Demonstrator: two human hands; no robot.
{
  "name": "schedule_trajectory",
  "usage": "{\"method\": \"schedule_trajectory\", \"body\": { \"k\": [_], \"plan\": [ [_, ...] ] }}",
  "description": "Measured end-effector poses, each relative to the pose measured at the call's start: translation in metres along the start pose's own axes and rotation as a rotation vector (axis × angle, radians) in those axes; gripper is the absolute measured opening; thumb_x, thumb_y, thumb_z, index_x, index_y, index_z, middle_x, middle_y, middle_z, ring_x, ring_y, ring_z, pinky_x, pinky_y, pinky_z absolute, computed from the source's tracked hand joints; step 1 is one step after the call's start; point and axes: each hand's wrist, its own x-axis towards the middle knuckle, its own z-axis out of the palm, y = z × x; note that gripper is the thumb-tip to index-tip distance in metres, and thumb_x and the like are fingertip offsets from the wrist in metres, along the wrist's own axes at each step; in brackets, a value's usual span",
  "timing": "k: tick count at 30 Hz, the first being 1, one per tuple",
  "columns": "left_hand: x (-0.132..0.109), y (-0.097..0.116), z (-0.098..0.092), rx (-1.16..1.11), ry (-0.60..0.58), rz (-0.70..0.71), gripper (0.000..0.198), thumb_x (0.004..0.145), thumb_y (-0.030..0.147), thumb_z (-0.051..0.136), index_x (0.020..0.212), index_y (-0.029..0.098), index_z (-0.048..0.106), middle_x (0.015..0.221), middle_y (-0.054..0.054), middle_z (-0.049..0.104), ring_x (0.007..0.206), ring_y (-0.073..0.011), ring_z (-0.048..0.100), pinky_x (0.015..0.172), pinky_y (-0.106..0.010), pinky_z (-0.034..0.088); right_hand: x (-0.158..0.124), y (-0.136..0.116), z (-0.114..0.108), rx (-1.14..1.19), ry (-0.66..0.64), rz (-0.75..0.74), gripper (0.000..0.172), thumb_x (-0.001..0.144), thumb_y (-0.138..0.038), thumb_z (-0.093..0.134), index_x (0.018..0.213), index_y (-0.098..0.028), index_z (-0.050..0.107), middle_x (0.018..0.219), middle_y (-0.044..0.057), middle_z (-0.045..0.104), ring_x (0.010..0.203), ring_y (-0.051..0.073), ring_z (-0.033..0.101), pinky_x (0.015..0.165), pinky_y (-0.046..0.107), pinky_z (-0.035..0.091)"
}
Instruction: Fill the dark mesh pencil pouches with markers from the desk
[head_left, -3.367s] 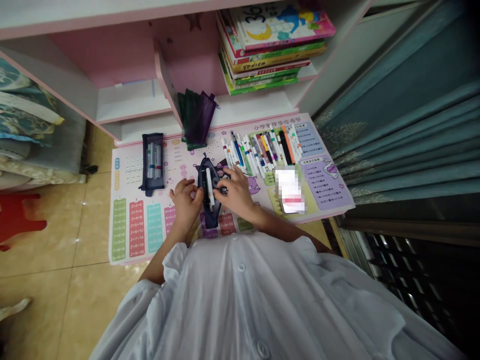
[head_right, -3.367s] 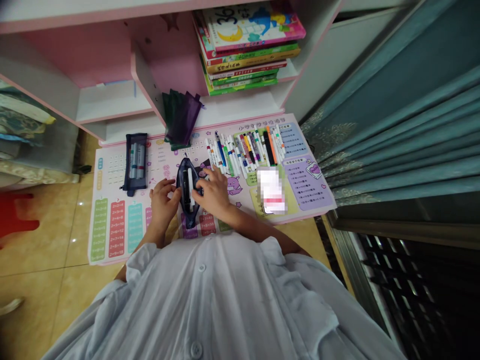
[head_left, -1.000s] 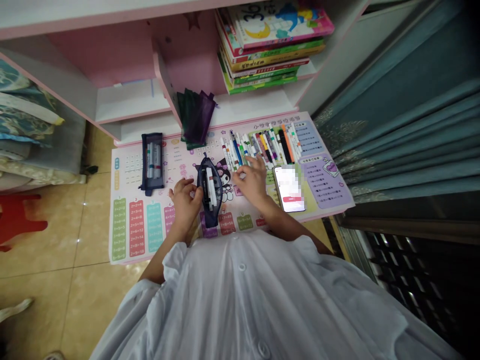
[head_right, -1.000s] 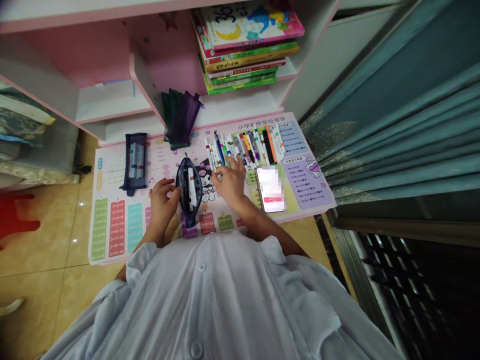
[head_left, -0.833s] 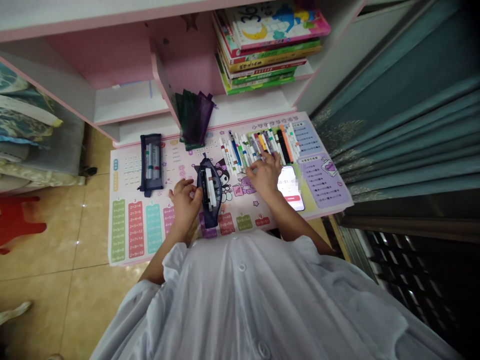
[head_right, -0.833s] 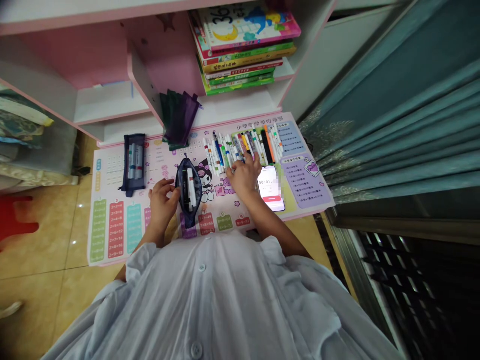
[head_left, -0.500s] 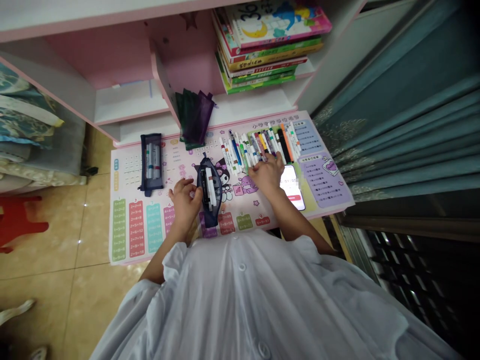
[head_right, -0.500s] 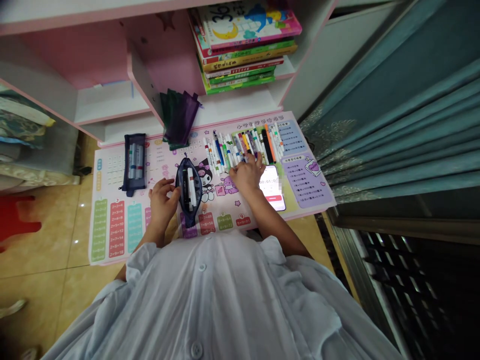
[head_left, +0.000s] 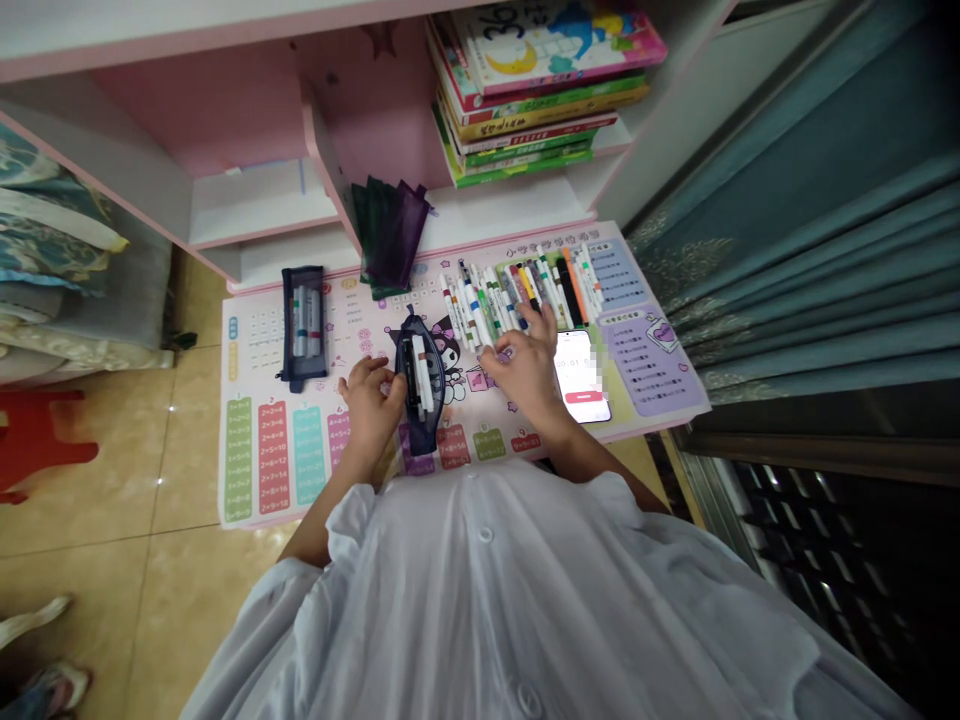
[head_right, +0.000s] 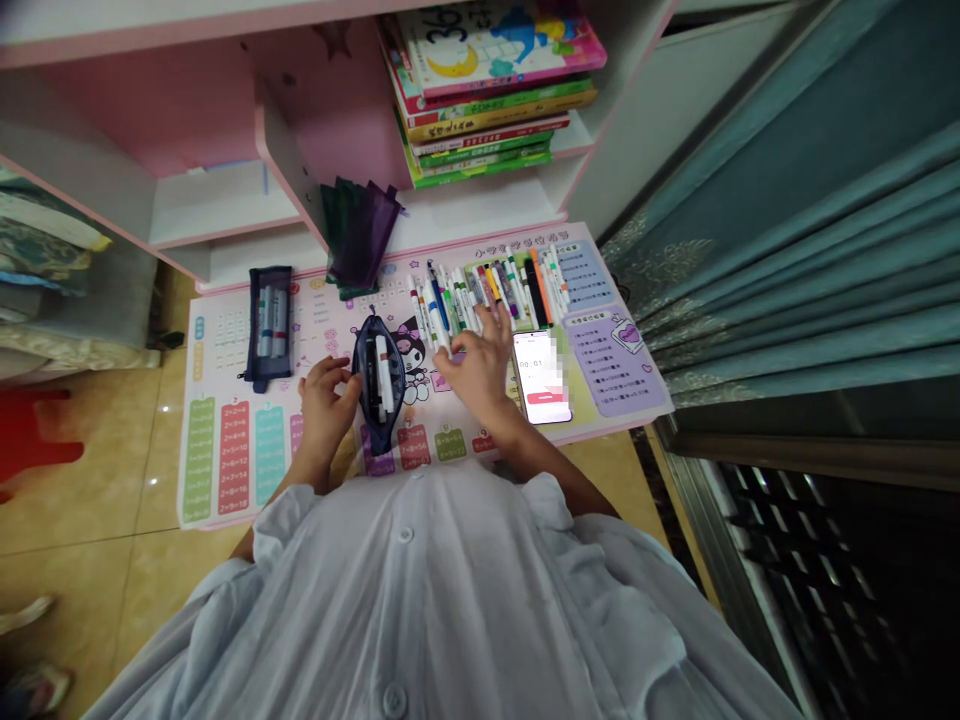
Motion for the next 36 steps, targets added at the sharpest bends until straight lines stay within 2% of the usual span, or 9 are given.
{"method": "schedule_trajectory", "body": {
  "k": [8, 14, 19, 26, 30, 36],
  "plan": [
    [0.000, 0.000, -0.001, 0.031, -0.002, 0.001, 0.019, 0.085, 0.030, 0.058, 0.068, 0.021, 0.061, 0.120, -0.009, 0.070, 0.126, -0.0298, 0.057, 0.115, -0.064, 0.024, -0.037, -0.038, 0.006, 0.123, -0.127, -0.169, 0.017, 0.068, -0.023, 0.071, 0.057, -0.022, 0.058, 0.134, 0.010, 0.062, 0.146, 0.037, 0.035, 0.115, 0.054, 0.034],
    [-0.001, 0.002, -0.001, 0.041, 0.019, 0.003, 0.019, 0.085, 0.030, 0.058, 0.068, 0.021, 0.061, 0.121, -0.010, 0.070, 0.126, -0.0296, 0.057, 0.114, -0.064, 0.025, -0.035, -0.055, 0.016, 0.085, -0.291, -0.137, 0.015, 0.070, -0.025, 0.072, 0.059, -0.020, 0.065, 0.142, 0.014, 0.058, 0.148, 0.041, 0.031, 0.116, 0.058, 0.029],
    [-0.001, 0.000, -0.001, 0.051, 0.019, 0.005, 0.017, 0.084, 0.030, 0.058, 0.071, 0.021, 0.062, 0.121, -0.010, 0.070, 0.127, -0.0301, 0.056, 0.114, -0.064, 0.026, -0.034, -0.064, 0.021, 0.077, -0.360, -0.151, 0.015, 0.072, -0.027, 0.075, 0.060, -0.019, 0.069, 0.146, 0.014, 0.056, 0.148, 0.042, 0.029, 0.115, 0.062, 0.029],
    [0.000, -0.001, 0.001, 0.049, 0.010, 0.016, 0.013, 0.084, 0.028, 0.059, 0.076, 0.021, 0.066, 0.122, -0.011, 0.070, 0.128, -0.0302, 0.056, 0.114, -0.063, 0.026, -0.037, -0.065, 0.027, 0.050, -0.472, -0.210, 0.012, 0.076, -0.028, 0.074, 0.074, -0.016, 0.075, 0.153, 0.017, 0.046, 0.150, 0.046, 0.023, 0.113, 0.068, 0.029],
    [0.000, -0.001, -0.001, 0.051, 0.007, 0.017, 0.014, 0.085, 0.028, 0.058, 0.076, 0.021, 0.067, 0.122, -0.011, 0.070, 0.129, -0.0305, 0.055, 0.114, -0.064, 0.026, -0.034, -0.055, 0.025, 0.044, -0.466, -0.252, 0.013, 0.080, -0.022, 0.067, 0.086, -0.016, 0.077, 0.153, 0.017, 0.045, 0.151, 0.045, 0.021, 0.115, 0.066, 0.029],
    [0.001, -0.004, -0.003, 0.052, -0.001, 0.013, 0.016, 0.086, 0.028, 0.057, 0.078, 0.021, 0.068, 0.125, -0.011, 0.069, 0.131, -0.0309, 0.054, 0.114, -0.065, 0.025, -0.018, -0.026, 0.021, 0.028, -0.482, -0.439, 0.041, 0.077, -0.003, 0.056, 0.107, -0.023, 0.076, 0.156, 0.010, 0.042, 0.154, 0.038, 0.017, 0.121, 0.062, 0.025]
  ]
}}
